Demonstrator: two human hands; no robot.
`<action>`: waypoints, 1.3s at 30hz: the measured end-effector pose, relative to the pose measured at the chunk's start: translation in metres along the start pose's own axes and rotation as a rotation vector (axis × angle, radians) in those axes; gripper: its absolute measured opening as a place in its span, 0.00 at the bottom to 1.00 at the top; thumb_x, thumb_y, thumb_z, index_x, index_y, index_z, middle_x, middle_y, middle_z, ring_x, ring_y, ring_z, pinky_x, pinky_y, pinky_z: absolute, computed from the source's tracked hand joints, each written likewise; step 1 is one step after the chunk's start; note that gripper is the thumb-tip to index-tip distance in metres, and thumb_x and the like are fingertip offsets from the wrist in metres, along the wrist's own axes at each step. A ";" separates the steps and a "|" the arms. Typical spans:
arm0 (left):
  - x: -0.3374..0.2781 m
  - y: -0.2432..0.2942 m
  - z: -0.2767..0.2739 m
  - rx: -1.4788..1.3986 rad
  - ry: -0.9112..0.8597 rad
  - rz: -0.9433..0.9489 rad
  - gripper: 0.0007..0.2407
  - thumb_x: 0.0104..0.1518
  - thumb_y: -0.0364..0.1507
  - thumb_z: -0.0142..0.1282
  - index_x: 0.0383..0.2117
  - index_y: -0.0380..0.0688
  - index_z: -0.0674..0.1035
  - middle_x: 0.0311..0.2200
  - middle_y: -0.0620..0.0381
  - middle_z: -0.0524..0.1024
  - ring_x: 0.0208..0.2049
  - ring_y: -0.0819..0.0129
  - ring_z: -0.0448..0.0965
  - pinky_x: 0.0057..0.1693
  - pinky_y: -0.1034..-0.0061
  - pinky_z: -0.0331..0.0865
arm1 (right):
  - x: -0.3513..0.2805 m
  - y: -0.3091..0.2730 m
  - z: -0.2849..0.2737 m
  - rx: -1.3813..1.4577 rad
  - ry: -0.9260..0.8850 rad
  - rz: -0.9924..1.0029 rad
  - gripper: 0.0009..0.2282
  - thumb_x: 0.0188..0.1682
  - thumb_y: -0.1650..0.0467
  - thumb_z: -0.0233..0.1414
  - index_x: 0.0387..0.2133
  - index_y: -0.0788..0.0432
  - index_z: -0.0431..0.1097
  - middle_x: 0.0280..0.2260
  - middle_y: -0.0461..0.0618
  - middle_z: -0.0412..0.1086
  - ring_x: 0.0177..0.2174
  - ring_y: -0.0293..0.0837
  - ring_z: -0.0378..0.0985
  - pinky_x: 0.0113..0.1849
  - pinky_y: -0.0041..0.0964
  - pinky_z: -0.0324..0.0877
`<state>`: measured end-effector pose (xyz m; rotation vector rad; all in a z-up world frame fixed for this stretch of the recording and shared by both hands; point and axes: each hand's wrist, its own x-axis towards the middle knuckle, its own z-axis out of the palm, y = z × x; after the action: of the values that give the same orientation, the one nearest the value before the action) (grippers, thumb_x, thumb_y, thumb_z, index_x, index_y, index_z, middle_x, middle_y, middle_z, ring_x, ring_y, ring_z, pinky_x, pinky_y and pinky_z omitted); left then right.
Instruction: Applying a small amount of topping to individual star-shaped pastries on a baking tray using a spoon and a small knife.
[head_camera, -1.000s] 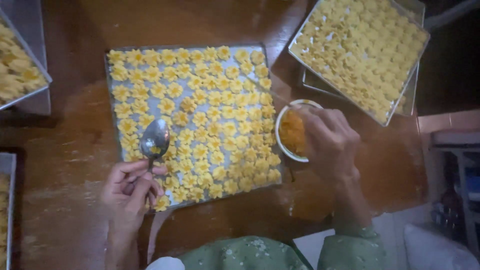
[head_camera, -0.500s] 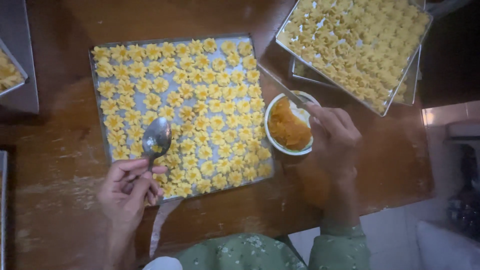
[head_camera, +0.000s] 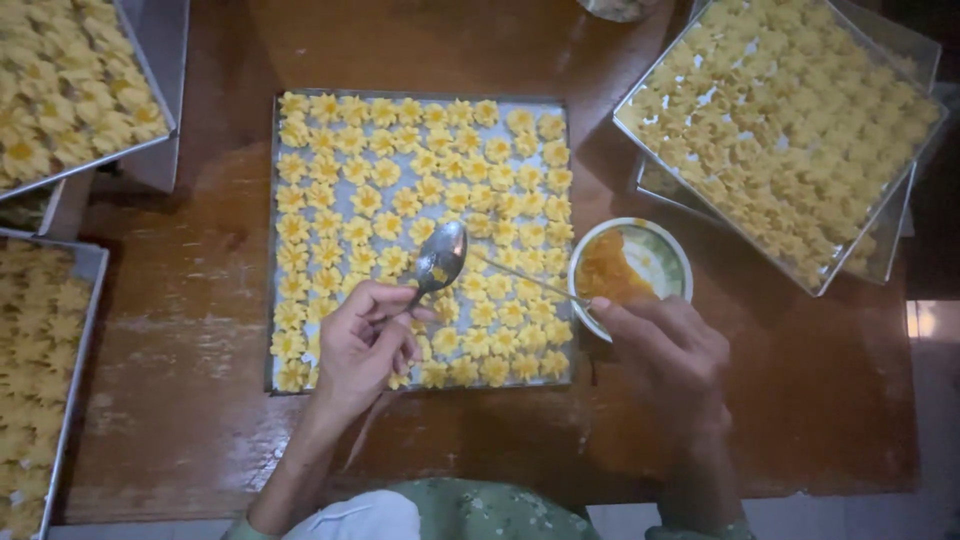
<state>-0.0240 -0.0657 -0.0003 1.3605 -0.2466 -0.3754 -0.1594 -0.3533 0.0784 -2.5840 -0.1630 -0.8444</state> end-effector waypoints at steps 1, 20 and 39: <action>0.000 0.002 0.000 0.003 0.003 0.003 0.10 0.57 0.14 0.50 0.44 0.28 0.77 0.31 0.36 0.85 0.13 0.69 0.79 0.17 0.86 0.71 | 0.004 -0.010 -0.002 0.004 0.002 -0.003 0.10 0.47 0.75 0.59 0.39 0.52 0.82 0.28 0.46 0.74 0.24 0.47 0.73 0.31 0.39 0.73; -0.004 0.009 -0.006 0.033 0.043 -0.064 0.07 0.60 0.17 0.49 0.42 0.35 0.76 0.32 0.43 0.86 0.12 0.71 0.76 0.17 0.84 0.67 | 0.028 -0.058 0.004 -0.018 -0.060 0.012 0.12 0.44 0.68 0.62 0.39 0.59 0.77 0.32 0.51 0.76 0.29 0.46 0.78 0.35 0.39 0.70; -0.009 0.011 -0.041 -0.016 0.083 0.006 0.05 0.62 0.19 0.48 0.41 0.37 0.75 0.32 0.46 0.86 0.12 0.74 0.74 0.20 0.84 0.66 | 0.072 -0.072 0.027 -0.108 -0.086 -0.348 0.07 0.55 0.78 0.52 0.37 0.61 0.79 0.31 0.54 0.74 0.26 0.48 0.72 0.34 0.41 0.67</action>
<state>-0.0156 -0.0230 0.0025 1.3564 -0.1786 -0.3148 -0.1038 -0.2780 0.1264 -2.7384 -0.6225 -0.8794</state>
